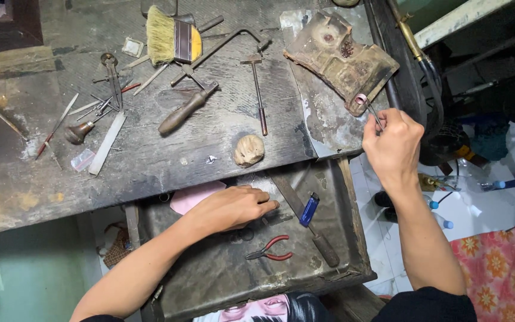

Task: A person uses a blowtorch and tweezers to solder a small jewelry component on a workbench.

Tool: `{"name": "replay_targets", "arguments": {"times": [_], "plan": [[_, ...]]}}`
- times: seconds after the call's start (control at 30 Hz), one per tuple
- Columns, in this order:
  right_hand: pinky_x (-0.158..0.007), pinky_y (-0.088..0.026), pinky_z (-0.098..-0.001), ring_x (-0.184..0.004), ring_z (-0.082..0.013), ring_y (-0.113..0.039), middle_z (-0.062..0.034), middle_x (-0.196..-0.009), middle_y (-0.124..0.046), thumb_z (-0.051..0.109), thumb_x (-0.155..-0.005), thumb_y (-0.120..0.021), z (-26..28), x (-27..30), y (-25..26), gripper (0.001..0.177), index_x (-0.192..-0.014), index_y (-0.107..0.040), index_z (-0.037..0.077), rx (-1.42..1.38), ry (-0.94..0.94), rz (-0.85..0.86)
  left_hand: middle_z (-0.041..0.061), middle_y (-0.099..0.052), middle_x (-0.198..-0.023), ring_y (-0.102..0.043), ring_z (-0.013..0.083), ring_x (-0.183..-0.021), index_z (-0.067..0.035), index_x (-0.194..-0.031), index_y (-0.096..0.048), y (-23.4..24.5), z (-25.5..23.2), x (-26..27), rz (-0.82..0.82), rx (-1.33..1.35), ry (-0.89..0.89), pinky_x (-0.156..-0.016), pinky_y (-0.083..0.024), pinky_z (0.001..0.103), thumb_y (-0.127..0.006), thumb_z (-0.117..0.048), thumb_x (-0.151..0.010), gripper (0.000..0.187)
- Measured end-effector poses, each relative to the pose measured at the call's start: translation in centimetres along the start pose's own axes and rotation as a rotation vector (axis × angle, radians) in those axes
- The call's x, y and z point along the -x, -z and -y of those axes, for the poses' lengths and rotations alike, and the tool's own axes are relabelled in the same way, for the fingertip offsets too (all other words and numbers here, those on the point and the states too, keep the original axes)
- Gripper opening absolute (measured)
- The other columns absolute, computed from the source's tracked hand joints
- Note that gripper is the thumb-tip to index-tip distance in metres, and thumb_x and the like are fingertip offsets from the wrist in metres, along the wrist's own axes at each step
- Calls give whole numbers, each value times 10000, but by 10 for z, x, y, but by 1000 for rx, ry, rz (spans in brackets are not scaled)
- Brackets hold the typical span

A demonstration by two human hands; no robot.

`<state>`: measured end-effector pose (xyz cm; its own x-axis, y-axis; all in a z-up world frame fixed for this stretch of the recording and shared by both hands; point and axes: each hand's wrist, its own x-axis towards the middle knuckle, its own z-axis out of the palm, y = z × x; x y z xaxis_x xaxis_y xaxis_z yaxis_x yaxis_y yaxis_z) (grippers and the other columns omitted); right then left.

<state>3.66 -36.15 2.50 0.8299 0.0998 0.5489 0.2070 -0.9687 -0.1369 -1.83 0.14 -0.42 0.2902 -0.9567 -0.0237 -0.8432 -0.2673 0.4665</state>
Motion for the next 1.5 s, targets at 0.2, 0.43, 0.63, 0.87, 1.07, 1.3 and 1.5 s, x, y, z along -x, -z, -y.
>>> {"name": "replay_targets", "arguments": {"times": [0.2,0.43,0.63,0.87,1.07,1.3,1.5], "plan": [[-536,-523,-383,-625,-335,-693,-154,-659,-652,27,-961,-773,-11,-2,-3,128,-872,-711,-42,-11,-136,87,70,-630,-919,-671,268,-921,-100,-1077,-575,-5,1,0,-15,-22,3,-842,-536,389,-712,20,-693,426],[-438,-415,-192,-519,-42,-486,-52,-650,-572,26,-937,-710,25,-22,17,27,-938,-707,0,-841,-760,170,79,-642,-929,-679,280,-928,-87,-1064,-579,0,-1,1,-4,-10,11,-857,-540,405,-736,35,-675,437],[-378,-274,-87,-477,31,-340,-3,-658,-426,38,-929,-670,65,-42,41,78,-933,-672,-40,-1373,-923,386,75,-631,-907,-680,280,-895,-88,-1030,-580,-8,-5,1,-50,10,14,-829,-545,394,-719,36,-689,389],[-381,-270,-75,-488,31,-313,-26,-661,-393,41,-928,-648,101,-50,47,97,-897,-647,-51,-1484,-860,527,59,-639,-874,-696,259,-871,-110,-1021,-589,-18,-11,0,-115,-47,-25,-825,-550,388,-659,-20,-803,246],[-387,-272,-86,-498,18,-308,-36,-658,-385,44,-932,-649,137,-61,45,118,-886,-643,-64,-1485,-798,616,45,-631,-837,-700,241,-838,-131,-992,-600,-12,-15,1,-193,-50,-44,-804,-555,381,-626,-55,-832,179],[-404,-276,-148,-480,-4,-259,-48,-586,-411,-26,-937,-673,214,-81,27,92,-872,-648,-86,-1377,-527,571,59,-652,-818,-726,271,-800,-129,-974,-587,-1,-17,5,-201,-3,-36,-739,-578,425,-552,-34,-889,132],[-602,-503,-241,-612,-91,-516,-83,-627,-582,-62,-948,-748,291,-92,12,42,-913,-731,-48,-1030,4,491,43,-704,-783,-748,251,-774,-157,-937,-608,-27,-17,2,-232,-50,-54,-700,-605,389,-547,-6,-883,171]]}}
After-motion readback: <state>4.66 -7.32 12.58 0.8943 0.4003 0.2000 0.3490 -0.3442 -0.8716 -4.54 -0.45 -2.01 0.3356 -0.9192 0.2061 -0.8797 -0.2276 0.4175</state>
